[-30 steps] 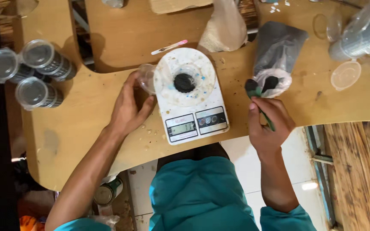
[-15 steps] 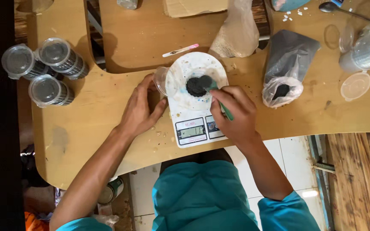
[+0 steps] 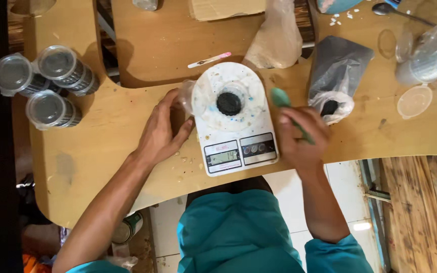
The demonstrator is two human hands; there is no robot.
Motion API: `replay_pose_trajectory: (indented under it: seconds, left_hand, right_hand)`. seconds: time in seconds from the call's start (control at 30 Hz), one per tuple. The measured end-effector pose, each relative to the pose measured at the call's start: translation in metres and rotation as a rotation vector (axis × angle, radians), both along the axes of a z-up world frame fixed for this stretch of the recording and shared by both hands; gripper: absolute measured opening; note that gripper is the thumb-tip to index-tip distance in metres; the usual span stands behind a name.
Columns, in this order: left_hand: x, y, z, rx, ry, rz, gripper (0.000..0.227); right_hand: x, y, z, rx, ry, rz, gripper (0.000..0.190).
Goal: The person scoops dark granular material from a plastic bag into a small clear plastic cup placed on a digital scale. They adjust the amount until the target weight is reached, then seal the cup with a lid and set it aside. The process is repeated with a second cup.
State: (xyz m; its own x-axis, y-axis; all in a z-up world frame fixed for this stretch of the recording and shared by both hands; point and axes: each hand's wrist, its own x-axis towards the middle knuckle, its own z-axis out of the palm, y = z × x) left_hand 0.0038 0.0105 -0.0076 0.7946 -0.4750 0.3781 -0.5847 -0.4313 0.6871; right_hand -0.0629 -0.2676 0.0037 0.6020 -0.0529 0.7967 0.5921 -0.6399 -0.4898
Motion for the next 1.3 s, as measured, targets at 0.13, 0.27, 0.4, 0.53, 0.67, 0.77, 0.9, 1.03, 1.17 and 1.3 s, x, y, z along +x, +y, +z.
replay_pose_trajectory:
  seconds: [0.13, 0.27, 0.4, 0.53, 0.67, 0.77, 0.9, 1.03, 1.17, 1.3]
  left_hand:
    - [0.000, 0.001, 0.003, 0.012, 0.037, 0.015, 0.068]
    - [-0.002, -0.004, 0.011, 0.026, 0.064, 0.044, 0.067]
    - [0.001, -0.005, 0.005, 0.034, 0.042, 0.043, 0.068]
    - [-0.001, 0.001, -0.002, 0.084, 0.090, 0.096, 0.070]
    - [-0.001, -0.002, -0.003, 0.088, 0.129, 0.134, 0.070]
    - [-0.002, -0.004, 0.001, 0.095, 0.113, 0.138, 0.070]
    - [-0.002, -0.003, -0.004, 0.079, 0.088, 0.122, 0.070]
    - [0.000, 0.000, -0.010, 0.091, 0.058, 0.112, 0.069]
    - [-0.001, 0.001, -0.012, 0.101, 0.032, 0.105, 0.068]
    - [-0.002, -0.003, -0.006, 0.100, 0.062, 0.116, 0.069]
  right_hand:
    - [-0.017, -0.046, -0.016, 0.152, -0.115, -0.116, 0.016]
    - [-0.028, -0.091, -0.048, 0.325, -0.139, -0.253, 0.026]
    - [-0.031, -0.102, -0.064, 0.341, -0.023, -0.335, 0.028]
    - [-0.029, -0.083, -0.047, 0.289, 0.182, -0.431, 0.018]
    - [-0.029, -0.076, -0.035, 0.115, 0.264, -0.499, 0.011]
    - [-0.025, -0.072, -0.022, 0.041, 0.230, -0.459, 0.007]
    - [-0.023, -0.077, -0.028, -0.003, 0.235, -0.474, 0.004]
    - [-0.024, -0.074, -0.027, -0.075, 0.259, -0.487, 0.006]
    - [-0.024, -0.073, -0.027, -0.079, 0.243, -0.476, 0.008]
    - [-0.026, -0.072, -0.024, -0.090, 0.228, -0.460, 0.006]
